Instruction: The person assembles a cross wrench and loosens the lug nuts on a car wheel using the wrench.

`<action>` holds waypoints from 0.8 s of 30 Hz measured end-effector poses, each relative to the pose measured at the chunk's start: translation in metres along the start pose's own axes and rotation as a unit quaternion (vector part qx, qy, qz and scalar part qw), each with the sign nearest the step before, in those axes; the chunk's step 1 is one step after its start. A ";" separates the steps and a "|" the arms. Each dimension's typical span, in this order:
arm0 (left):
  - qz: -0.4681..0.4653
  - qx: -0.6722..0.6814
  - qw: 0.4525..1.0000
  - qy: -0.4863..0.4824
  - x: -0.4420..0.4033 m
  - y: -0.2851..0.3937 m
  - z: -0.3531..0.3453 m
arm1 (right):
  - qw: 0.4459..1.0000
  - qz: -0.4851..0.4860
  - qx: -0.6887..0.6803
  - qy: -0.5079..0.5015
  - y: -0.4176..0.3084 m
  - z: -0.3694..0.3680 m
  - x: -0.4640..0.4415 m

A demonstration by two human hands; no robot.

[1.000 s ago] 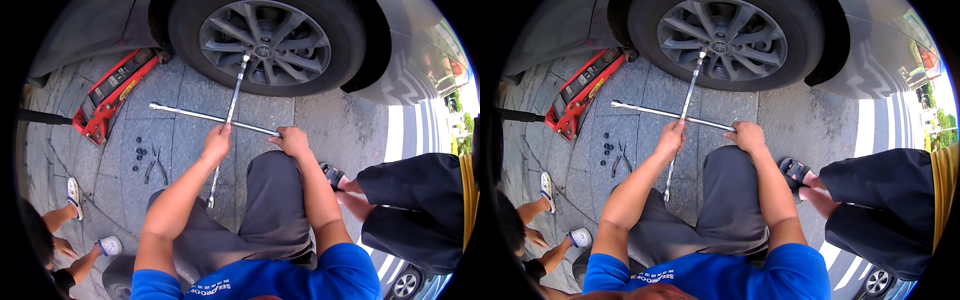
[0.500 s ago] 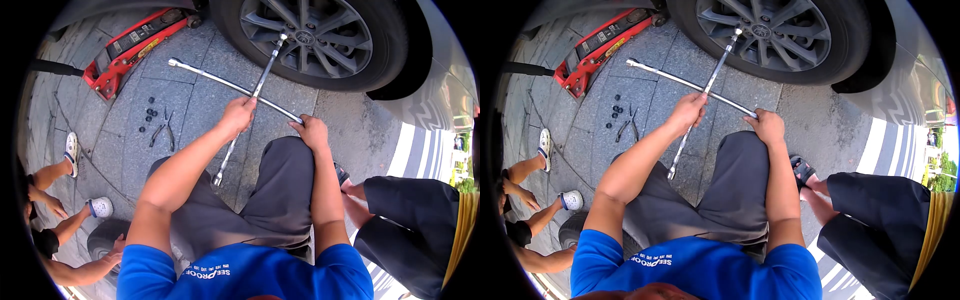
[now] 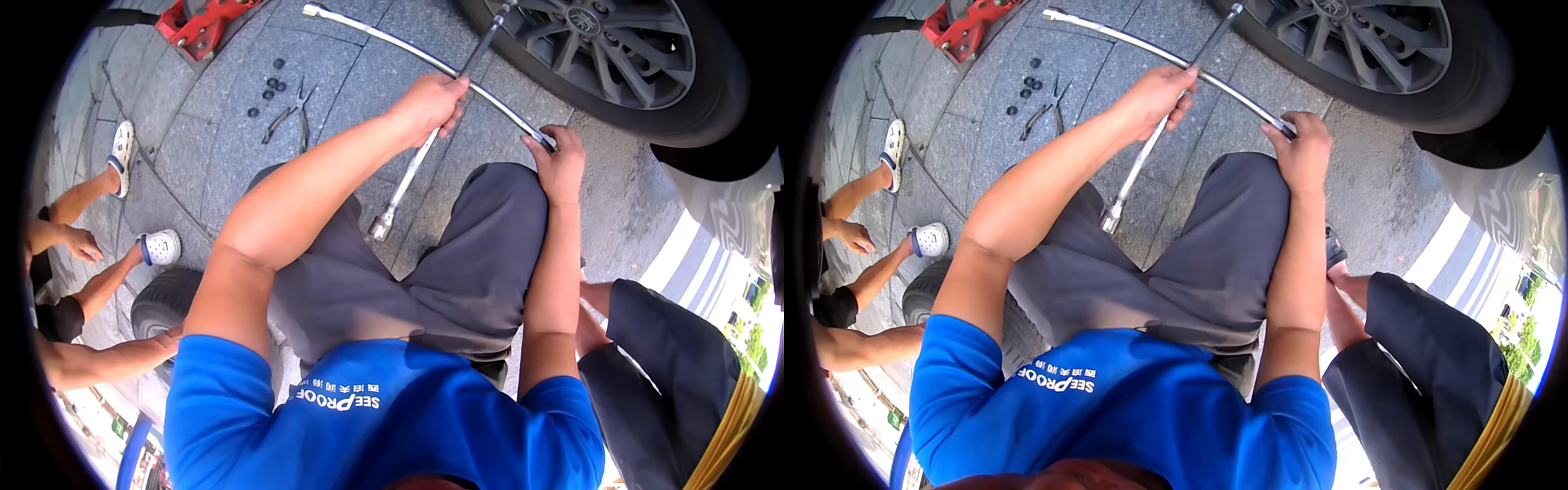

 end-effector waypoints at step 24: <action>-0.030 0.111 0.985 0.127 0.007 0.014 0.054 | 0.953 -0.187 -0.215 0.102 -0.068 -0.007 -0.012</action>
Point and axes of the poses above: each hand's wrist, its own x-axis away from the middle knuckle, its own z-axis out of the back of the hand, y = z × x, the point moved 1 cm from there along -x, towards the middle knuckle, and after that the axes turned 2 degrees about z, right-handed, at the moved point
